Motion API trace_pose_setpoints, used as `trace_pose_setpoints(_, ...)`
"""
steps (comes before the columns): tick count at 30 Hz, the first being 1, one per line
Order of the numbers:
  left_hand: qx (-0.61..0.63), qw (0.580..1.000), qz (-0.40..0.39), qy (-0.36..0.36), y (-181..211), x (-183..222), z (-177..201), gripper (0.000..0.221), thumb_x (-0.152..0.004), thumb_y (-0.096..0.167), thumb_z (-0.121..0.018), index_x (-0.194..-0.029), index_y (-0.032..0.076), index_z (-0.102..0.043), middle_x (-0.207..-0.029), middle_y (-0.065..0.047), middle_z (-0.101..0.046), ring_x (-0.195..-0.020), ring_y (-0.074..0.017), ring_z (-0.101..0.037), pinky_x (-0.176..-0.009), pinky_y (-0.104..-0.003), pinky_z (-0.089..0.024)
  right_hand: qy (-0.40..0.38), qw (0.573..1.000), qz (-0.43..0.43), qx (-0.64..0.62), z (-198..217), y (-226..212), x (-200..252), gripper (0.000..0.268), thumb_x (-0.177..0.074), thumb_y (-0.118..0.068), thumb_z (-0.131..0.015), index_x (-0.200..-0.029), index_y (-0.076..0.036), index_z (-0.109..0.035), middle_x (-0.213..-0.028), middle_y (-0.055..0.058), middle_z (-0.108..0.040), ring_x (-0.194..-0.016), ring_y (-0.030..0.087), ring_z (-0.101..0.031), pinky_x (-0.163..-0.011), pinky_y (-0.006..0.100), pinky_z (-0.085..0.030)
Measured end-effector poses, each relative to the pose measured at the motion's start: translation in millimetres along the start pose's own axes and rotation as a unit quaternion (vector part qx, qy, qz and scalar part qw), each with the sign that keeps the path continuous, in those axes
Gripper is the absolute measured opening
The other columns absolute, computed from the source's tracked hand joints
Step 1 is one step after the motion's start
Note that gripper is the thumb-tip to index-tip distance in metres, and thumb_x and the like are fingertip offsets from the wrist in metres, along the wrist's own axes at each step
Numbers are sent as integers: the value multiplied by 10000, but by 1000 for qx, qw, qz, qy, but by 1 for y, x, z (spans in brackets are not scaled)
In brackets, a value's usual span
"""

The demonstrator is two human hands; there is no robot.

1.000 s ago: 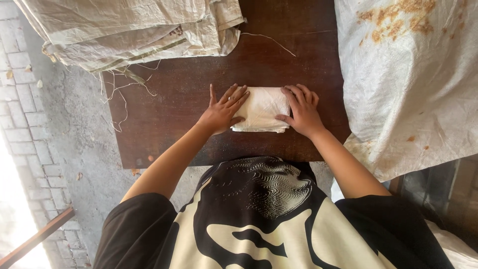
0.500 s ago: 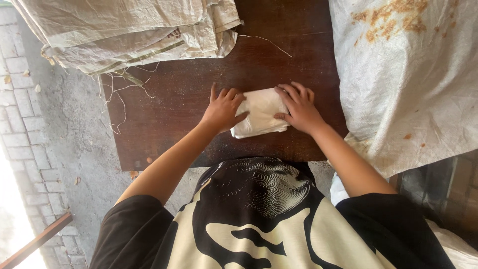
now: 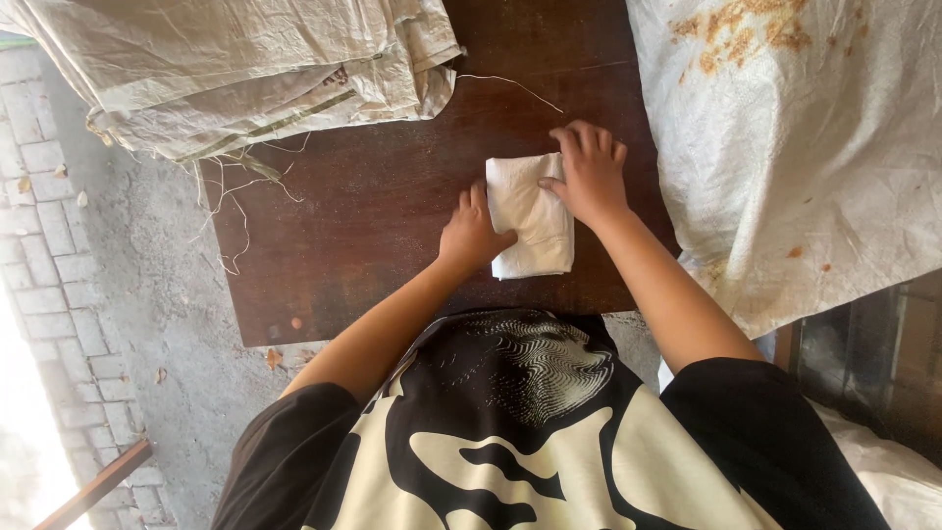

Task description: The person is seen folding empty salt sacks and placing them in a larger sack.

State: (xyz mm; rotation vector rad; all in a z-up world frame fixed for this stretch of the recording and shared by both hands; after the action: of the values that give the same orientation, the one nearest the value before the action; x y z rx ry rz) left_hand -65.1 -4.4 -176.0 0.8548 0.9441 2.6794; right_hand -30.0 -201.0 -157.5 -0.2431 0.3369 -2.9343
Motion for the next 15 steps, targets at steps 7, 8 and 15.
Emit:
trace_pose_setpoints(7,18,999,9,29,-32,-50,-12,1040,-766,370,-872,-1495,-69,-275,-1318,-365,-571,-1112,-465,-659,-896,-468,-575,-24,999,-42,-17,-13,-5,10,571,-910,-353,-791,-1377,-116,-562,-1352,124,-559,-1208,334,-532,-982,522,-415)
trace_pose_setpoints(8,28,999,29,1,-38,-56,-14,1037,-760,355,-878,-1496,-73,-287,-1304,-347,-604,-1143,-446,-668,-939,-453,-573,-18,999,-37,-13,-10,-7,9,561,-905,-345,-796,-1365,-117,-569,-1342,119,-560,-1206,331,-536,-979,517,-419)
trace_pose_setpoints(15,-24,997,65,-30,-24,-55,-11,1176,-737,327,-920,-1534,-74,-154,-1336,-363,-537,-1188,-439,-628,-982,-425,-552,5,998,-55,-10,32,-36,36,856,-711,-361,-915,-1386,-70,-476,-1333,211,-527,-1196,377,-549,-956,522,-488)
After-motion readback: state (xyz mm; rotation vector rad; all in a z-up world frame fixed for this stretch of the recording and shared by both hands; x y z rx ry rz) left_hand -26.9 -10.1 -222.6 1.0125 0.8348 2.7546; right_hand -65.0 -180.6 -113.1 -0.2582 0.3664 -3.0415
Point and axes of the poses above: each hand's wrist, its own x-axis away from the middle knuckle, its own z-axis out of the back of the hand, y = z × x, the point moved 6 cm from there along -x, towards the middle knuckle
